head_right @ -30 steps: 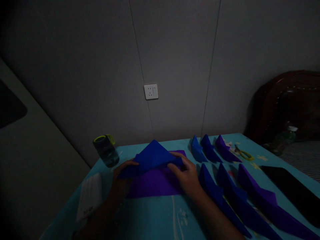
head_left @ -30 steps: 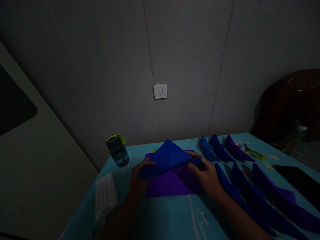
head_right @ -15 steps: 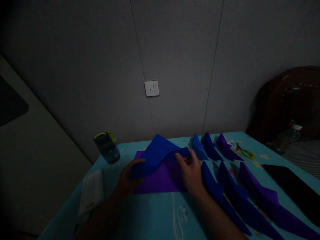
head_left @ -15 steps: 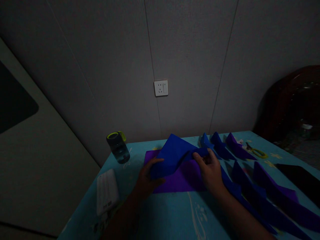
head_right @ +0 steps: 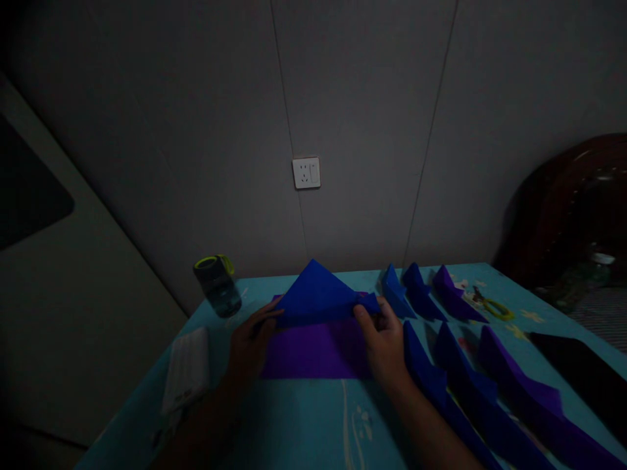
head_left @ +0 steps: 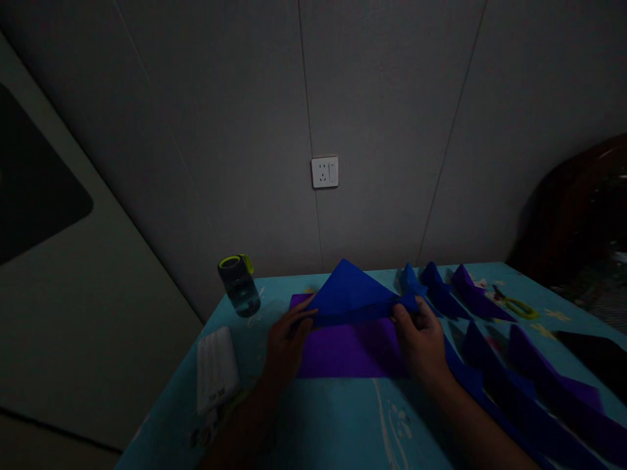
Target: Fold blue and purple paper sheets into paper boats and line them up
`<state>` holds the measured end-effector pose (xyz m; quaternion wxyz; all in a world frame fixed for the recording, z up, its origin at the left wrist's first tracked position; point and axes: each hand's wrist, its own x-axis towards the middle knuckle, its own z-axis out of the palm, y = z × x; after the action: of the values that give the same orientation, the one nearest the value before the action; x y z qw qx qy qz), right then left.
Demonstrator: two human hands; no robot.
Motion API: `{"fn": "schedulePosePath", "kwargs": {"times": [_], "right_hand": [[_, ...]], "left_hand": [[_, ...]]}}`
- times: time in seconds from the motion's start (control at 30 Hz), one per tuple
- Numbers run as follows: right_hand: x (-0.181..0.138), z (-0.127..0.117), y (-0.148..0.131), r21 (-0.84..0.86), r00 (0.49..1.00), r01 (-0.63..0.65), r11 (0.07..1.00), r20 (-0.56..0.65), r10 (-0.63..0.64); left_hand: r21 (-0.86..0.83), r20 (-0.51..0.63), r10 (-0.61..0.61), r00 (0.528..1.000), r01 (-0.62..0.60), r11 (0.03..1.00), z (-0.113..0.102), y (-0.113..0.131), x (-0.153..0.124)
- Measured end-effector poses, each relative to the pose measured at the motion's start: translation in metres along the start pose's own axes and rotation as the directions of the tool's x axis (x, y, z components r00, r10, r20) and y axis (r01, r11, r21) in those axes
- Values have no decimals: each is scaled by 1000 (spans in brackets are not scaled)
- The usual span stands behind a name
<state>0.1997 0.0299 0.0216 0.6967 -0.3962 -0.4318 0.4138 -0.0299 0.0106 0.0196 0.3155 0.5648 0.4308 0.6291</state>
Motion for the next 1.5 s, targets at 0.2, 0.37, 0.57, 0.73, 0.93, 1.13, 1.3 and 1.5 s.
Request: {"fn": "schedulePosePath", "kwargs": {"times": [0.2,0.37,0.57,0.73,0.93,1.13,1.3,1.5], "right_hand": [[-1,5,-2,57,996,-87,995,23,86],[-3,8,-1,79,993,-121,989,16,121],[-2,4,1,61,985,-173,983,33,172],[-2,1,13,84,990,-138,987,39,136],[-5,7,11,130,994,-108,986,46,102],[-6,13,4,228,990,-128,965,-21,137],[-5,12,4,185,970,-232,955,-25,240],[-5,13,5,157,937,-323,933,190,292]], "left_hand": [[-155,-125,-76,989,56,986,8,-1,-1],[-331,-184,-256,949,186,925,13,-1,2],[-355,-225,-338,914,246,902,11,-3,3],[-300,-248,-310,918,232,925,11,0,2],[-358,-258,-311,915,209,910,15,7,3],[-284,-331,-241,912,147,948,13,3,3],[-34,-344,-151,927,148,988,10,-1,1],[160,-387,-20,922,89,983,4,7,-2]]}}
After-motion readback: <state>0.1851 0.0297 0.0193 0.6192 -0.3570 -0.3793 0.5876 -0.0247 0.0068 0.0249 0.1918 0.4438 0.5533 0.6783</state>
